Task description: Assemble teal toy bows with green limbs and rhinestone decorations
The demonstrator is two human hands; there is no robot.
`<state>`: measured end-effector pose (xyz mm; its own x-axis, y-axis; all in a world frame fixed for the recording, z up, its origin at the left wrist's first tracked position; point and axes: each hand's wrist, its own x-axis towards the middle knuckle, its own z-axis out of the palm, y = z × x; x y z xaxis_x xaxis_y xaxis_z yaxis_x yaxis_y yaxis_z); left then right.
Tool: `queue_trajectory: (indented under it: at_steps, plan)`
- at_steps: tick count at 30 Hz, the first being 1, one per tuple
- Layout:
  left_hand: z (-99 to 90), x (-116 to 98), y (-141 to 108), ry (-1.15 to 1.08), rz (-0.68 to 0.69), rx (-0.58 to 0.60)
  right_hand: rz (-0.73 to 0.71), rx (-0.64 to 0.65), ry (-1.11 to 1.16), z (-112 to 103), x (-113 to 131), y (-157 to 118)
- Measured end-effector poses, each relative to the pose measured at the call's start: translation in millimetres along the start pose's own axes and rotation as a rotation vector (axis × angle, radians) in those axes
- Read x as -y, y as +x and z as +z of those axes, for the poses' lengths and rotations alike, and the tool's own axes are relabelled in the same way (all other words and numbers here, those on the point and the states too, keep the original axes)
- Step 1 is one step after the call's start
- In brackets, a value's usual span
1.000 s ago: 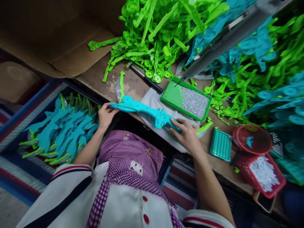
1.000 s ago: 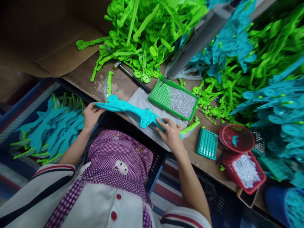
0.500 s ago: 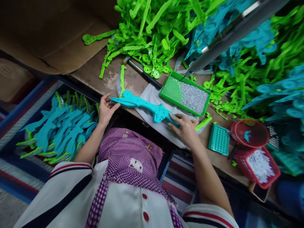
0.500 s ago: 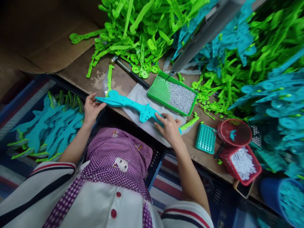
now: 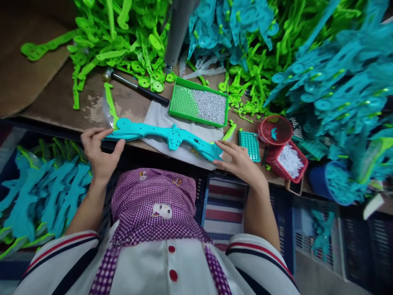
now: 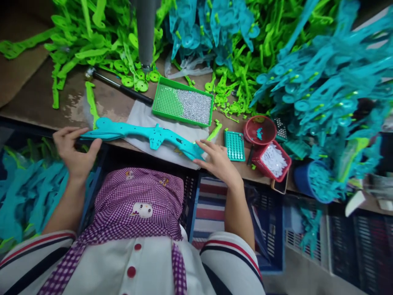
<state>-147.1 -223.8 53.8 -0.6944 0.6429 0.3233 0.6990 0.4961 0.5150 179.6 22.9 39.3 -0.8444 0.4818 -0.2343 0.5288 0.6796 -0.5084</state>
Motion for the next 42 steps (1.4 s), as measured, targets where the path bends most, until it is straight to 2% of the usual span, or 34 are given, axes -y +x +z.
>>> queue_trajectory:
  at_steps: [3,6,9,13,17,22,27,31,37,42]
  plan:
    - [6.6,-23,15,0.074,0.14,0.228,-0.002,0.003,-0.104,7,3,-17]
    - [19.8,-33,36,0.108,0.266,0.465,-0.008,-0.032,-0.177,14,6,-17]
    - [35.6,-28,57,0.101,0.374,0.635,-0.025,-0.054,-0.189,16,6,-13]
    - [53.2,-15,73,0.117,0.425,0.767,-0.017,-0.087,-0.171,16,5,-11]
    - [58.4,-11,74,0.15,0.404,0.785,-0.005,-0.093,-0.257,24,6,-9]
    - [56.2,-15,68,0.164,0.388,0.727,0.037,-0.12,-0.313,39,7,-7]
    - [56.6,-14,65,0.119,0.365,0.666,0.063,-0.176,-0.325,43,2,-5]
    - [54.8,-16,65,0.172,0.376,0.674,0.01,-0.21,-0.344,52,-8,-1]
    - [49.9,-21,67,0.298,0.423,0.733,-0.114,-0.35,-0.416,64,-18,2]
    - [50.6,-21,67,0.303,0.434,0.73,-0.152,-0.316,-0.394,57,-20,-1]
